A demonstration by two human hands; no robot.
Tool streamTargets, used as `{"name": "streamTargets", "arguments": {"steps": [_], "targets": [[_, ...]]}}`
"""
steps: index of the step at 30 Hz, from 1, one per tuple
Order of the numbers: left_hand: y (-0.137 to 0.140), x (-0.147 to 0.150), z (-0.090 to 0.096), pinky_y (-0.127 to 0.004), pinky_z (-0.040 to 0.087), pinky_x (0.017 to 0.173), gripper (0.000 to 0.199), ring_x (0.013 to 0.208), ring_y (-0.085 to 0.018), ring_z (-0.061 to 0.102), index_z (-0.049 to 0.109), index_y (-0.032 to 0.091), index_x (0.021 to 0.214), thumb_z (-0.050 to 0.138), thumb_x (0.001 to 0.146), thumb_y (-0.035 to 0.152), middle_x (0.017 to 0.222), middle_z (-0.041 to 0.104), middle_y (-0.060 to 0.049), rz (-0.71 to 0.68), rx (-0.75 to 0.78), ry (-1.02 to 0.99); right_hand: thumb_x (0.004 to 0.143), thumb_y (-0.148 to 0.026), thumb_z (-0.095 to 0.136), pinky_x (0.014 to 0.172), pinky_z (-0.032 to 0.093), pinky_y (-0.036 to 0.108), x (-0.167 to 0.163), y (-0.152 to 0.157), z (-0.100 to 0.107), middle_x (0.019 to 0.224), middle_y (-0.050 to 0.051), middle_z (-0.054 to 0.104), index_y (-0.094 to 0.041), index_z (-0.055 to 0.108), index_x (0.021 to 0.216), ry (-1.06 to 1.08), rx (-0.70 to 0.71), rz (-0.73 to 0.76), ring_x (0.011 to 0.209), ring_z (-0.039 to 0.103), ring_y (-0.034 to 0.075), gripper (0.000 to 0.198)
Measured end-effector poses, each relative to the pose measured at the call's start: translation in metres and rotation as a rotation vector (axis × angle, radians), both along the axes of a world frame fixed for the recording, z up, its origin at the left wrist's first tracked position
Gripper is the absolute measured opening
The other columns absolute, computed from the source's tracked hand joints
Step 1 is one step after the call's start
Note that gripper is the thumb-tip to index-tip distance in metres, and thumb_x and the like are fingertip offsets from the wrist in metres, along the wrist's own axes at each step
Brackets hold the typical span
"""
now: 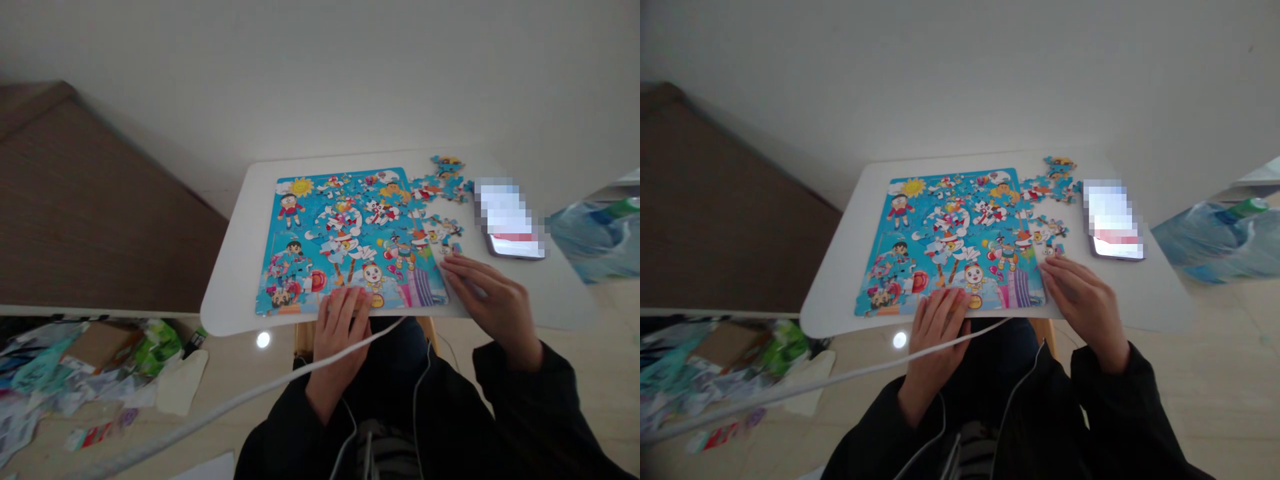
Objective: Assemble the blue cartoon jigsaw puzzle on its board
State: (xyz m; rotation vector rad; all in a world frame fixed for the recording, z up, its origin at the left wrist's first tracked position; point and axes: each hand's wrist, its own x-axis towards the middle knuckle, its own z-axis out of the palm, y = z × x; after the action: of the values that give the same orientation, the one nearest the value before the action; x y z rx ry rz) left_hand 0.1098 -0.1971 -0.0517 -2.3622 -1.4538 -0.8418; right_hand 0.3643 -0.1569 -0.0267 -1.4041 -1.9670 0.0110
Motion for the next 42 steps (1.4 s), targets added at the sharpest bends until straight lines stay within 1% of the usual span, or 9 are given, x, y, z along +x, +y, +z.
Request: {"name": "streamTargets", "arguments": {"steps": [5,10,15,18,20,23,29,35,42], "targets": [[0.000,-0.005,-0.002,-0.041,0.033,0.108,0.042,0.122,-0.026,0.054,0.058,0.016,0.125,0.056,0.083,0.014,0.125,0.064,-0.010,0.004,-0.009,0.015,0.090,-0.023,0.053,0.103,0.046,0.042,0.020,0.008,-0.006,0.124,0.010,0.064,-0.017,0.063,0.121,-0.137,-0.113,0.115,0.122,0.054,0.024,0.033],[0.000,-0.004,-0.003,-0.040,0.034,0.106,0.043,0.122,-0.027,0.053,0.057,0.017,0.126,0.056,0.083,0.015,0.127,0.062,-0.009,0.002,-0.033,0.014,0.094,-0.027,0.046,0.107,0.039,0.051,0.025,0.034,0.011,0.136,0.010,0.055,-0.020,0.046,0.139,-0.247,-0.154,0.173,0.129,0.047,0.026,0.046],[0.001,-0.004,-0.004,-0.040,0.037,0.104,0.041,0.121,-0.026,0.053,0.059,0.016,0.124,0.056,0.083,0.014,0.124,0.063,-0.010,-0.013,-0.019,-0.031,0.095,-0.030,0.043,0.108,0.040,0.043,-0.003,0.044,0.036,0.138,0.010,0.053,-0.019,0.047,0.138,-0.293,-0.199,0.364,0.130,0.046,0.022,0.044],[0.002,-0.003,-0.005,-0.039,0.037,0.104,0.041,0.120,-0.025,0.053,0.059,0.017,0.122,0.058,0.082,0.012,0.122,0.064,-0.011,-0.008,-0.008,-0.059,0.094,-0.035,0.046,0.107,0.040,0.043,-0.026,0.038,0.037,0.139,0.011,0.052,-0.018,0.049,0.137,-0.345,-0.215,0.498,0.131,0.044,0.024,0.046],[0.002,-0.003,-0.007,-0.039,0.036,0.105,0.041,0.121,-0.025,0.053,0.059,0.017,0.123,0.058,0.082,0.012,0.122,0.064,-0.011,-0.008,-0.016,-0.067,0.092,-0.041,0.050,0.106,0.040,0.045,-0.036,0.032,0.031,0.141,0.014,0.049,-0.015,0.047,0.138,-0.376,-0.200,0.538,0.133,0.041,0.026,0.053],[0.002,-0.002,-0.008,-0.039,0.036,0.105,0.041,0.120,-0.024,0.053,0.060,0.017,0.122,0.059,0.081,0.011,0.120,0.065,-0.011,-0.006,-0.001,-0.076,0.090,-0.044,0.052,0.107,0.039,0.047,-0.043,0.024,0.021,0.140,0.016,0.049,-0.013,0.046,0.138,-0.397,-0.173,0.516,0.134,0.040,0.028,0.058],[0.002,-0.001,-0.009,-0.038,0.037,0.105,0.037,0.118,-0.023,0.055,0.061,0.016,0.118,0.060,0.082,0.013,0.114,0.067,-0.010,0.012,0.040,-0.103,0.090,-0.036,0.055,0.109,0.037,0.045,-0.044,0.015,0.007,0.138,0.016,0.051,-0.010,0.052,0.133,-0.352,-0.062,0.468,0.134,0.038,0.026,0.051],[0.003,-0.001,-0.008,-0.037,0.039,0.103,0.033,0.116,-0.022,0.057,0.062,0.019,0.117,0.062,0.084,0.019,0.113,0.068,-0.009,0.018,0.053,-0.088,0.085,-0.029,0.062,0.104,0.045,0.041,-0.045,0.011,0.004,0.126,0.014,0.062,-0.012,0.060,0.125,-0.254,0.031,0.483,0.123,0.052,0.026,0.043],[0.003,-0.002,-0.009,-0.037,0.039,0.103,0.033,0.115,-0.022,0.057,0.062,0.019,0.116,0.061,0.083,0.016,0.111,0.069,-0.009,0.008,0.051,-0.092,0.080,-0.022,0.068,0.087,0.058,0.034,-0.046,-0.003,0.005,0.105,0.005,0.072,-0.021,0.069,0.108,-0.128,0.126,0.404,0.103,0.066,0.021,0.028]]}}
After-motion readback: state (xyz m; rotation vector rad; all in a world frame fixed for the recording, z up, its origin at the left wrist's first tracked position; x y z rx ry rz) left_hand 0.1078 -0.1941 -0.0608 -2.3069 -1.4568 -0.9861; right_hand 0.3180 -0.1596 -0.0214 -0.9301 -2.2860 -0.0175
